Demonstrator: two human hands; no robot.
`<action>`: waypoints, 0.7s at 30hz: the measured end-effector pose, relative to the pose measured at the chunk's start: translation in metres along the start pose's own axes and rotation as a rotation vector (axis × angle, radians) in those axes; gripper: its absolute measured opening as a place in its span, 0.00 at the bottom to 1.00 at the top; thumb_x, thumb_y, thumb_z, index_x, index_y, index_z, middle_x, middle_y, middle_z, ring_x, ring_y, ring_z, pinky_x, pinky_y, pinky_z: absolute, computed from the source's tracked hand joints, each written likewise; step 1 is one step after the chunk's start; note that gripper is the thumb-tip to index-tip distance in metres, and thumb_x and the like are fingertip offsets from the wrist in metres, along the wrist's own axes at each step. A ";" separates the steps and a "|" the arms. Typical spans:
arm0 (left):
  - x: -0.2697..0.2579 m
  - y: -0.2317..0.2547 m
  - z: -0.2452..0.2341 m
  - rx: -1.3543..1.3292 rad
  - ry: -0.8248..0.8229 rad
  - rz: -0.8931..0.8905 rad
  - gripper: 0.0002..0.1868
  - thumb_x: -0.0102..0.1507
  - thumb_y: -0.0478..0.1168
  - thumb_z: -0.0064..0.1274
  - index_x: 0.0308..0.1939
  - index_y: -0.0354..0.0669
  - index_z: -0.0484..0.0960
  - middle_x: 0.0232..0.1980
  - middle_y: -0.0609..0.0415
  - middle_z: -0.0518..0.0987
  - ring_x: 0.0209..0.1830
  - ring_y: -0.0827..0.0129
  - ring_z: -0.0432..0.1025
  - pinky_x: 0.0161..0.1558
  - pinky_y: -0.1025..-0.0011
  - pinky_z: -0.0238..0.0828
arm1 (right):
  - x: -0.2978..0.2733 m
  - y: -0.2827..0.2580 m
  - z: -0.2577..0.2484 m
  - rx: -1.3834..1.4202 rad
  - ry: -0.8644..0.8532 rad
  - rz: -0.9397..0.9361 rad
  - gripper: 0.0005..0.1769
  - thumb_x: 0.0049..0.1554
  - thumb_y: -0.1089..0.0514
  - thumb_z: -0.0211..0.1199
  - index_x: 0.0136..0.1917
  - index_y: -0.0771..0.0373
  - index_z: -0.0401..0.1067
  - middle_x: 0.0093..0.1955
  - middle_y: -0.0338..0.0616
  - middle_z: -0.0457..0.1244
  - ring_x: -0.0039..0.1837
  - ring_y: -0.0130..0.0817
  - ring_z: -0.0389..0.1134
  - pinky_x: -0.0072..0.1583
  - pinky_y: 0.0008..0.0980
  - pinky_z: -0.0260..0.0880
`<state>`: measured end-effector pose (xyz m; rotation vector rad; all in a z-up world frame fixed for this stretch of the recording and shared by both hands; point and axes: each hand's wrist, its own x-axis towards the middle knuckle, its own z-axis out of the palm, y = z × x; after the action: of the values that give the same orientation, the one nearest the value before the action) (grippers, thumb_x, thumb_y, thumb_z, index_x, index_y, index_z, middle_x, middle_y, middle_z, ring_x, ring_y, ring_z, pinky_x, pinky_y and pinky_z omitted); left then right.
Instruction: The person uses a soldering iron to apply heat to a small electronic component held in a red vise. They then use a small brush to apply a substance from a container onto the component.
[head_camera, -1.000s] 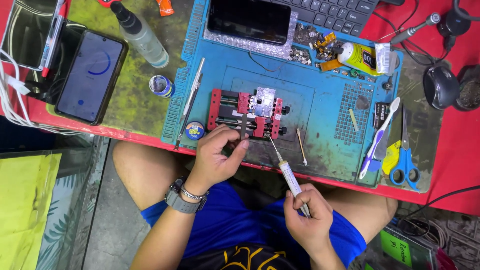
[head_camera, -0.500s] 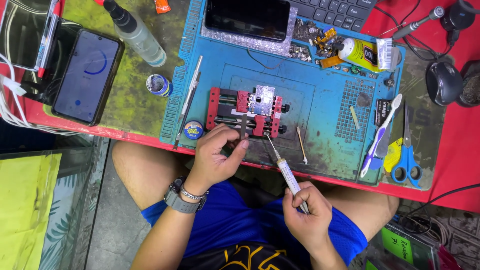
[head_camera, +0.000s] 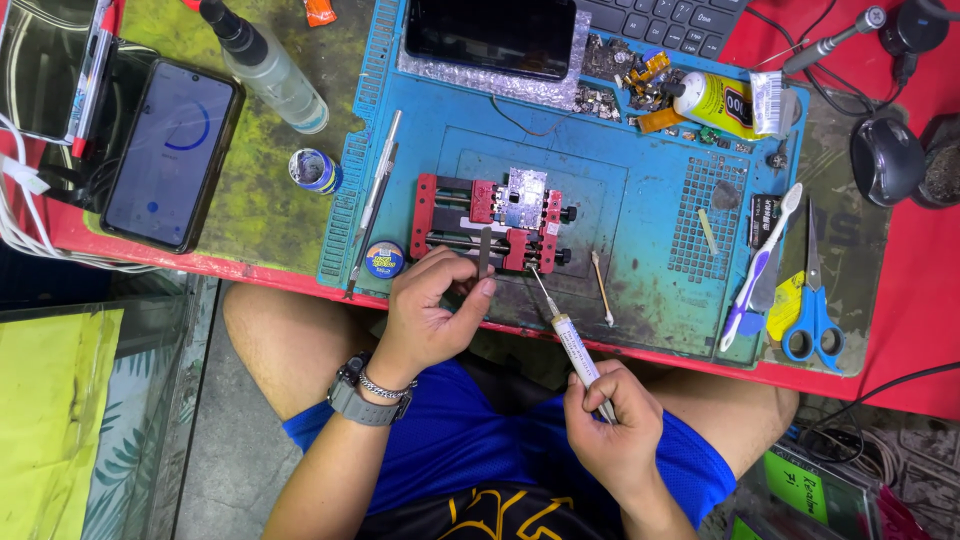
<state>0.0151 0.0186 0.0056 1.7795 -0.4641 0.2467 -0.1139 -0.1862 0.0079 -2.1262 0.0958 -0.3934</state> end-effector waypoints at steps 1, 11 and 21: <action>0.000 0.000 0.000 0.000 -0.001 0.000 0.09 0.68 0.38 0.52 0.35 0.36 0.80 0.34 0.51 0.80 0.32 0.66 0.70 0.36 0.71 0.69 | 0.000 0.001 0.000 0.000 0.001 0.001 0.20 0.54 0.70 0.66 0.31 0.55 0.57 0.35 0.39 0.61 0.36 0.26 0.65 0.40 0.22 0.62; 0.000 0.000 0.000 0.006 0.002 0.007 0.10 0.68 0.39 0.53 0.35 0.36 0.80 0.34 0.51 0.81 0.32 0.66 0.71 0.36 0.71 0.69 | -0.002 0.001 -0.002 -0.053 -0.010 -0.024 0.20 0.54 0.69 0.66 0.31 0.55 0.58 0.36 0.39 0.63 0.36 0.27 0.66 0.40 0.23 0.62; 0.001 0.001 0.000 0.013 -0.001 -0.001 0.10 0.67 0.39 0.53 0.36 0.36 0.80 0.34 0.52 0.80 0.31 0.66 0.71 0.36 0.71 0.69 | 0.002 -0.002 -0.001 -0.034 -0.007 -0.047 0.19 0.54 0.70 0.65 0.32 0.55 0.59 0.35 0.39 0.62 0.36 0.27 0.66 0.41 0.23 0.63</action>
<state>0.0153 0.0182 0.0064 1.7921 -0.4639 0.2485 -0.1120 -0.1869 0.0104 -2.1660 0.0490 -0.4150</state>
